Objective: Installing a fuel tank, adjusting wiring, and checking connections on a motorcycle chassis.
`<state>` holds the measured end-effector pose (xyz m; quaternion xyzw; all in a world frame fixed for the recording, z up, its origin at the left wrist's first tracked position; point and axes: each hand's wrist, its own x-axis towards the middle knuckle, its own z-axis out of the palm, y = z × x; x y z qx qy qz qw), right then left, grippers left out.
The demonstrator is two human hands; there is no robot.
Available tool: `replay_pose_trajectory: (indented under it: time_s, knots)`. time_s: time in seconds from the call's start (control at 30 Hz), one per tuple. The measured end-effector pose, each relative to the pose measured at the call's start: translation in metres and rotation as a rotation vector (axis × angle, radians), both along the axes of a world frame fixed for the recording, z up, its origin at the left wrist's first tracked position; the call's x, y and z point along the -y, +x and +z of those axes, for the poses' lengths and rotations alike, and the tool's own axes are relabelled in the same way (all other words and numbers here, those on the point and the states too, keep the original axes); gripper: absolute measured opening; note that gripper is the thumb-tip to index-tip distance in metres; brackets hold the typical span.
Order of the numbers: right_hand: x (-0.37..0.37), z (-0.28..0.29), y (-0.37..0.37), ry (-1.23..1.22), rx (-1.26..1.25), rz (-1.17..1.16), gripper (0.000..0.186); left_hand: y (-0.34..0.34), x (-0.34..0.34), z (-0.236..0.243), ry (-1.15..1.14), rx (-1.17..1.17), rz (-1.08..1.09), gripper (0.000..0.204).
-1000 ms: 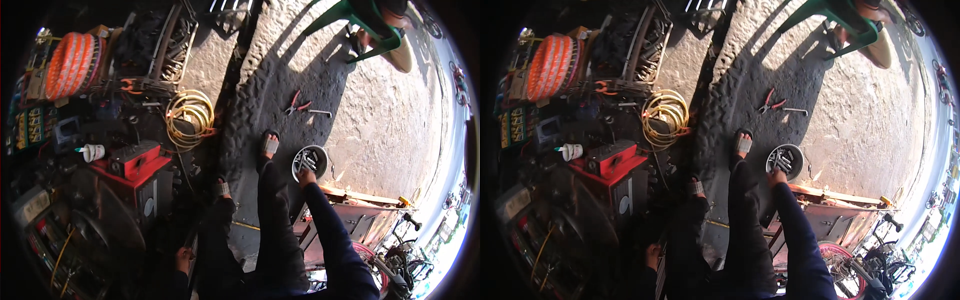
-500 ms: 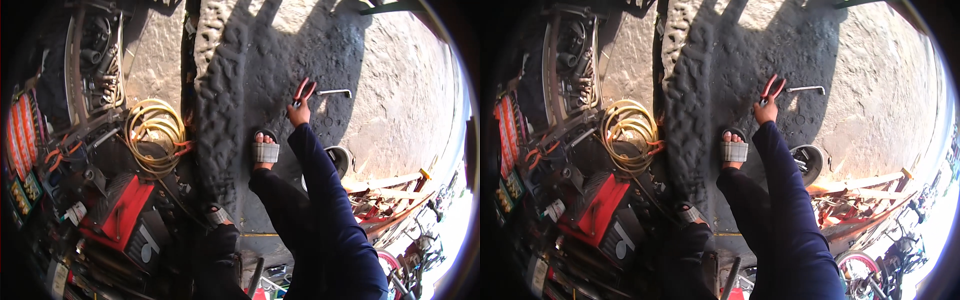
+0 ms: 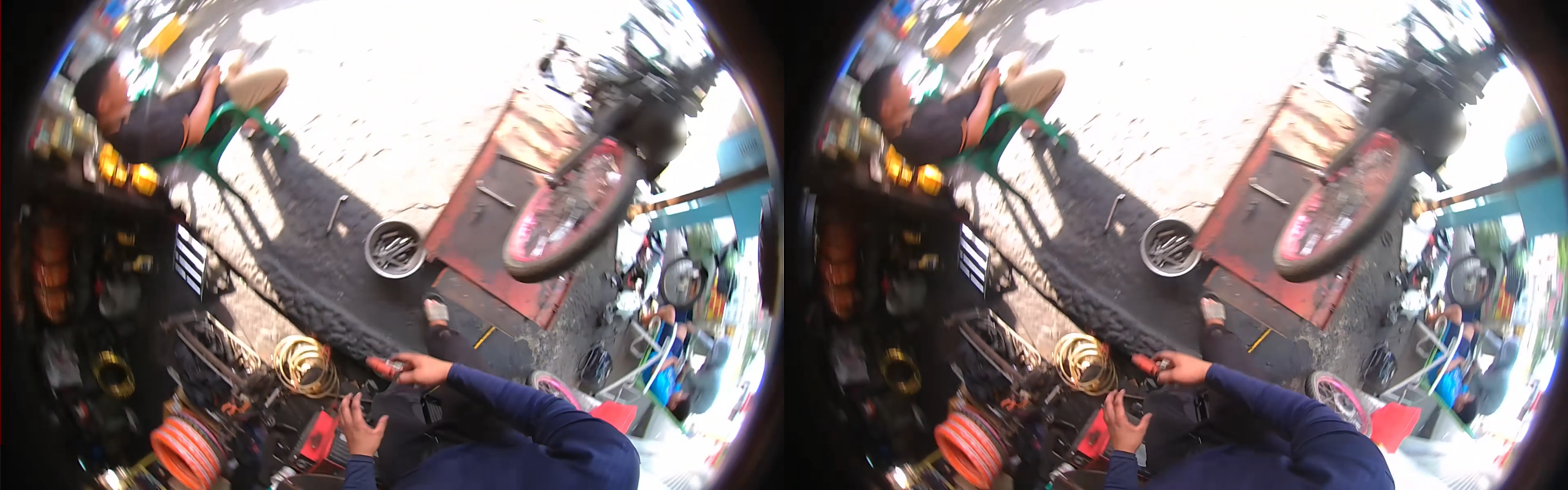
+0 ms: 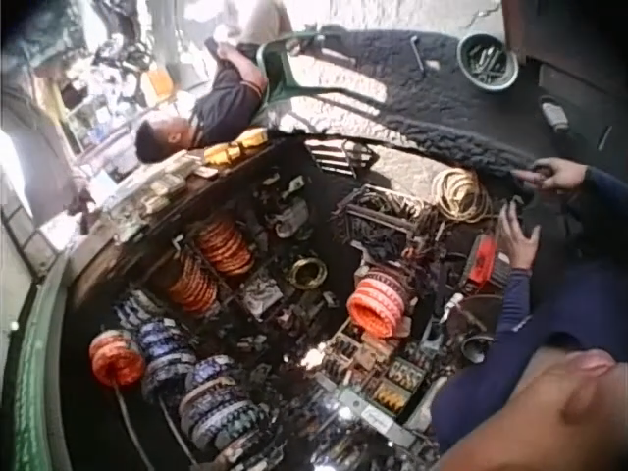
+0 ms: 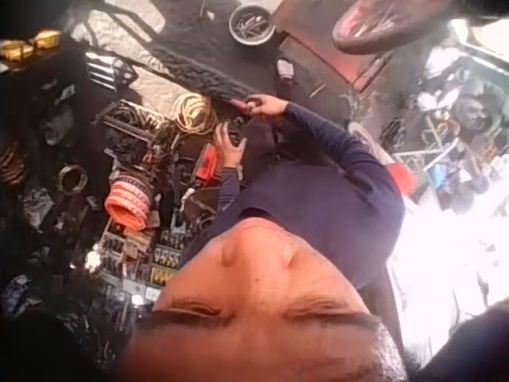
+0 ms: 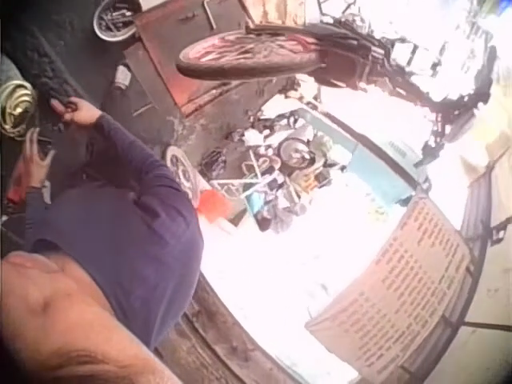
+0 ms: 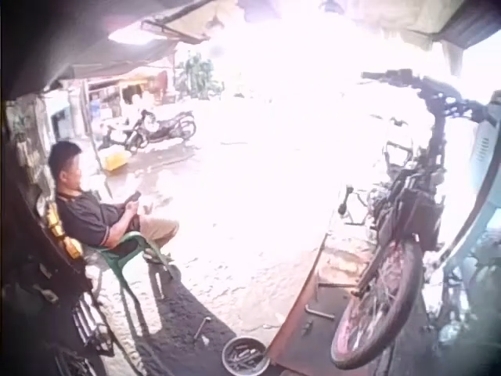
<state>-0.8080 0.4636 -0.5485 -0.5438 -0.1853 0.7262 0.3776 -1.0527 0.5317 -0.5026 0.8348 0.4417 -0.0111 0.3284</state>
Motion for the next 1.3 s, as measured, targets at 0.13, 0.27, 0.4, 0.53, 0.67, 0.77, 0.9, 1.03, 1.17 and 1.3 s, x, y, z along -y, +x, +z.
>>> replay_pose_trajectory:
  time_s: [0.13, 0.27, 0.4, 0.53, 0.67, 0.77, 0.9, 1.03, 1.17, 1.3]
  knots:
    - [0.137, 0.066, 0.017, 0.083, -0.307, -0.111, 0.038, 0.120, 0.085, 0.071, 0.132, 0.128, -0.520, 0.084]
    - [0.292, 0.095, 0.088, -0.159, -0.454, -0.431, 0.052, 0.193, 0.203, 0.050, -0.213, 0.179, -0.515, 0.065]
    - [0.460, 0.068, 0.134, 0.141, 0.105, -0.579, 0.061, 0.311, 0.334, 0.047, -0.624, 0.133, -0.487, 0.042]
    - [0.559, 0.081, 0.188, 0.139, 0.224, -0.707, 0.092, 0.420, 0.465, 0.027, -0.682, 0.129, -0.555, 0.045]
    - [0.641, 0.058, 0.271, -0.112, 0.209, -0.916, 0.065, 0.521, 0.537, 0.010, -0.447, 0.442, -0.811, 0.047]
    - [0.703, 0.014, 0.334, -0.401, 0.756, -0.721, 0.028, 0.582, 0.551, -0.023, -0.608, 0.281, -0.554, 0.038]
    - [0.785, -0.045, 0.427, -0.672, 0.948, -0.348, 0.017, 0.648, 0.528, -0.135, -0.429, -0.260, -0.737, 0.026]
    - [0.790, -0.056, 0.551, -0.583, 0.976, -0.255, 0.019, 0.722, 0.531, -0.172, -0.391, -0.589, -1.001, 0.032]
    - [0.777, -0.052, 0.662, -0.451, 0.831, -0.072, 0.021, 0.763, 0.539, -0.158, -0.733, -0.458, -1.163, 0.023]
    - [0.748, -0.016, 0.752, -0.198, 0.394, 0.226, 0.026, 0.762, 0.559, -0.086, -1.344, -0.273, -1.175, 0.025]
